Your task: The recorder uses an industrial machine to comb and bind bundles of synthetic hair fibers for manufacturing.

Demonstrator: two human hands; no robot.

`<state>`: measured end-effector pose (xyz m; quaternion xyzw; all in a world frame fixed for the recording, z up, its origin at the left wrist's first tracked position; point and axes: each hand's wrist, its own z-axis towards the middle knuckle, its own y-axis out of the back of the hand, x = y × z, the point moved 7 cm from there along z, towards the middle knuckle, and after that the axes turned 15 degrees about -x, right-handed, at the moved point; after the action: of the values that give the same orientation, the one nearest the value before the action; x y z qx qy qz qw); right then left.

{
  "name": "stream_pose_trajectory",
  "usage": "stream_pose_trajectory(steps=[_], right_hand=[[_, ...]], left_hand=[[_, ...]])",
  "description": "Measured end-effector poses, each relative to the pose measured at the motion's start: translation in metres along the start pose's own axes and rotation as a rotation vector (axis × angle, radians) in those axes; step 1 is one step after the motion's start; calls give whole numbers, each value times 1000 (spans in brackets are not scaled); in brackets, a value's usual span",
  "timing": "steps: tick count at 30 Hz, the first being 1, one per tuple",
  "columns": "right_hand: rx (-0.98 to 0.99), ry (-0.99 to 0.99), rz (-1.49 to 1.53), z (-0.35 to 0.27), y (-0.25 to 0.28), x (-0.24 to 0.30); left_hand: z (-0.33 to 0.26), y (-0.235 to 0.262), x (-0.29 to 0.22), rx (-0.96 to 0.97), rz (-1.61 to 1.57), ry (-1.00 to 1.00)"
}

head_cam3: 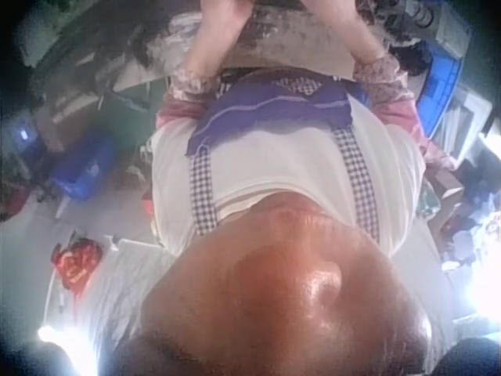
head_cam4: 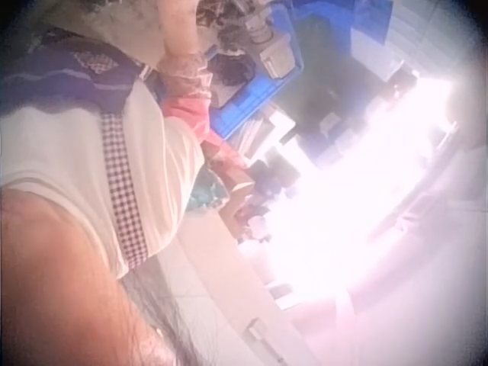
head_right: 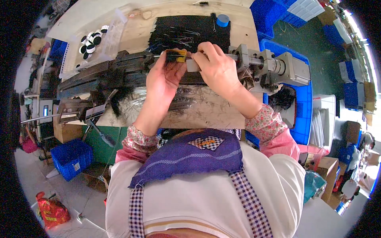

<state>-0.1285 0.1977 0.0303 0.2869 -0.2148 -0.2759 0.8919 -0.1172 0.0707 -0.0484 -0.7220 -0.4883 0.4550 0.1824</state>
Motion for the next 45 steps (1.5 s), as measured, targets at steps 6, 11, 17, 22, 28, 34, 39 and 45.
stream_pose_trajectory(steps=[6, 11, 17, 22, 28, 34, 39, 45], right_hand=[[-46, 71, -75, -1, -2, 3], [-89, 51, -84, -9, -6, 2], [-157, 93, -133, -11, -4, 6], [-157, 103, -162, -5, -8, 4], [-66, 99, -94, 7, -9, 2], [135, -48, -3, 21, -2, -8], [119, -126, 138, 32, 18, 0], [99, 106, 119, 31, -13, 31]], left_hand=[[4, 2, 2, 36, -30, 30], [2, 4, 3, 8, -49, 53], [2, 4, 3, 23, -50, 56], [4, 5, 1, 20, -34, 47], [7, 6, 1, 67, -64, 52], [3, 5, 9, 133, -159, 86], [-4, 0, 8, 125, -200, 109], [-3, 10, 15, 220, -247, 175]])
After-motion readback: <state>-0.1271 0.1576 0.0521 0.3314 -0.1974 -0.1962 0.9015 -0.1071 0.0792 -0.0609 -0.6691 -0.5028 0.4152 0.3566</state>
